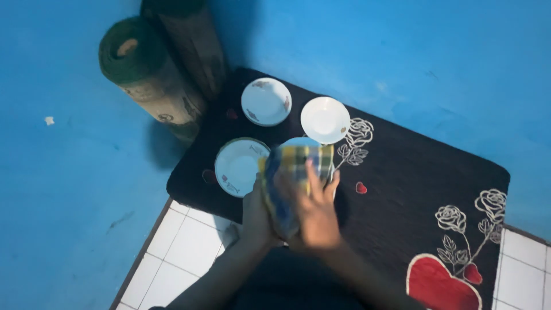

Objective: Wiping ceramic plates clean with a cloth.

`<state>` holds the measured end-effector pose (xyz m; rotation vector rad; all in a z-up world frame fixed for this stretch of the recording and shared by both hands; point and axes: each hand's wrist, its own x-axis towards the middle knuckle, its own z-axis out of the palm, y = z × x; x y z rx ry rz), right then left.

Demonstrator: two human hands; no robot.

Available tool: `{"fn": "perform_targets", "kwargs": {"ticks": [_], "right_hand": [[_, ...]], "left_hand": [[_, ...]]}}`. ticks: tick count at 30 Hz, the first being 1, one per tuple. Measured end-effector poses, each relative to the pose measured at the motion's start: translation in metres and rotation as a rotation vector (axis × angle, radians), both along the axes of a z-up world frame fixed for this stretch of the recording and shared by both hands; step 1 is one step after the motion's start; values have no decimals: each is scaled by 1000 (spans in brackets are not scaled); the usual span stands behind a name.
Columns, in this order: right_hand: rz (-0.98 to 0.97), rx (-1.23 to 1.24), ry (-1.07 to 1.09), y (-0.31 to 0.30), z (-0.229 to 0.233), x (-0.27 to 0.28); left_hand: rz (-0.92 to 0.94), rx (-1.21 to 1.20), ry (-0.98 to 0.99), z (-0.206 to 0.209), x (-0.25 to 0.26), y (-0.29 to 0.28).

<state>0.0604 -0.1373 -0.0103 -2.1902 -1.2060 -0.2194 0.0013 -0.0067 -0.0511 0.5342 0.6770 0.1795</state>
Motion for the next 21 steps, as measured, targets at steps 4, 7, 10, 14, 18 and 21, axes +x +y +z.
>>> {"fn": "perform_targets", "kwargs": {"ticks": [4, 7, 10, 14, 18, 21], "right_hand": [[121, -104, -200, -14, -55, -20], [19, -113, -335, -44, -148, -13], [-171, -30, -368, -49, -210, 17], [-172, 367, 65, -45, -163, 48], [-8, 457, 441, -12, -52, 51], [-4, 289, 434, 20, -14, 46]], "left_hand": [[-49, 193, -114, -33, -5, 18], [18, 90, -12, 11, 1, 24], [42, 85, 88, 25, 3, 33], [-46, 18, 9, 27, -3, 35], [-117, 23, 96, 38, -1, 42], [-223, 25, 191, 33, -2, 51]]}}
